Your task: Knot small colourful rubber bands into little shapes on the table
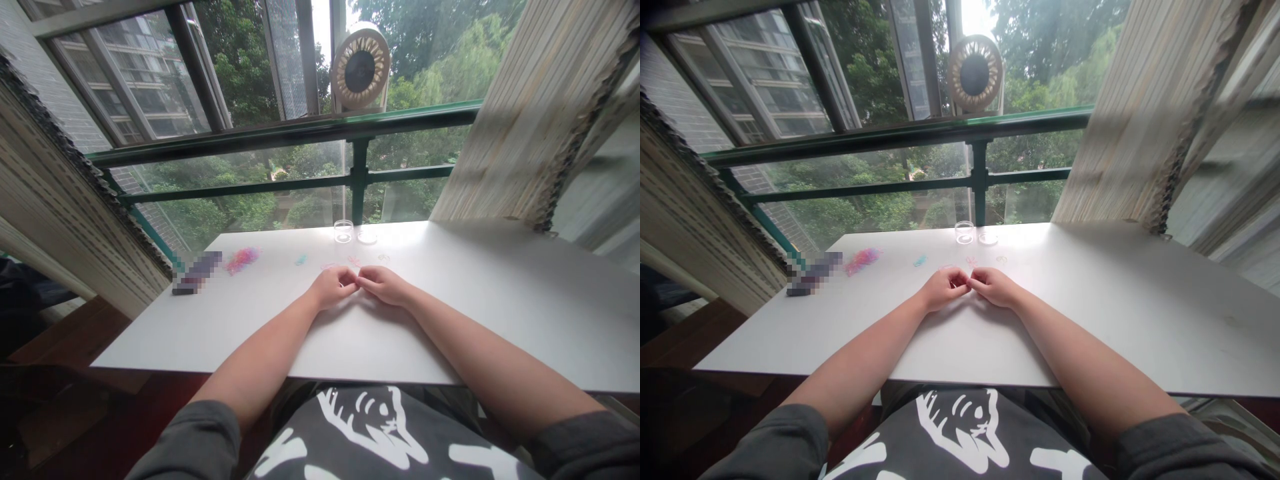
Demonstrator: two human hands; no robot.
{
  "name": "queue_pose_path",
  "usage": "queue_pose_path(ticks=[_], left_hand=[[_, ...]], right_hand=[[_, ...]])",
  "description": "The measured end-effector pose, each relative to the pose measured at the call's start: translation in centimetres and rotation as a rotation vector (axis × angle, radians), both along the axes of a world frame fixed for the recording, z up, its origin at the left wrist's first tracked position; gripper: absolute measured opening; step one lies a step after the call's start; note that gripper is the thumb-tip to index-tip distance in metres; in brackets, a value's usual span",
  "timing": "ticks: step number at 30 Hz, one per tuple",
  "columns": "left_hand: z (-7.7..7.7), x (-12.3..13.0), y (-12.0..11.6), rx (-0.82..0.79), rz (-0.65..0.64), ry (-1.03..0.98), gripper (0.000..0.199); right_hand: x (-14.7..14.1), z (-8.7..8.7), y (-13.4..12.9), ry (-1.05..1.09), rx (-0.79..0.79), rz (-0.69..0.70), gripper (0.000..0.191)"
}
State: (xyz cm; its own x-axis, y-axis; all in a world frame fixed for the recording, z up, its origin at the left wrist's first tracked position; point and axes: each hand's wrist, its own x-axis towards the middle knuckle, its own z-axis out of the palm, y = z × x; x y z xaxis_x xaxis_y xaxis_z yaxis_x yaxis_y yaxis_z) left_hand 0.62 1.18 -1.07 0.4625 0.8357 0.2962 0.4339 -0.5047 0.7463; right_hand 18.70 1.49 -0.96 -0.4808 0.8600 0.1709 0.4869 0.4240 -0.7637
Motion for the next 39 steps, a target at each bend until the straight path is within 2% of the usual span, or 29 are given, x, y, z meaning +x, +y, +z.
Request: queue_pose_path(ticks=[12, 39], left_hand=[[-0.36, -0.35, 0.15, -0.061, -0.029, 0.141, 0.023], [0.02, -0.38, -0.05, -0.051, -0.038, 0.169, 0.024]], right_hand=[[0.01, 0.11, -0.08, -0.032, 0.029, -0.016, 0.019], [0.11, -0.05, 0.05, -0.023, 0.040, 0.004, 0.018]])
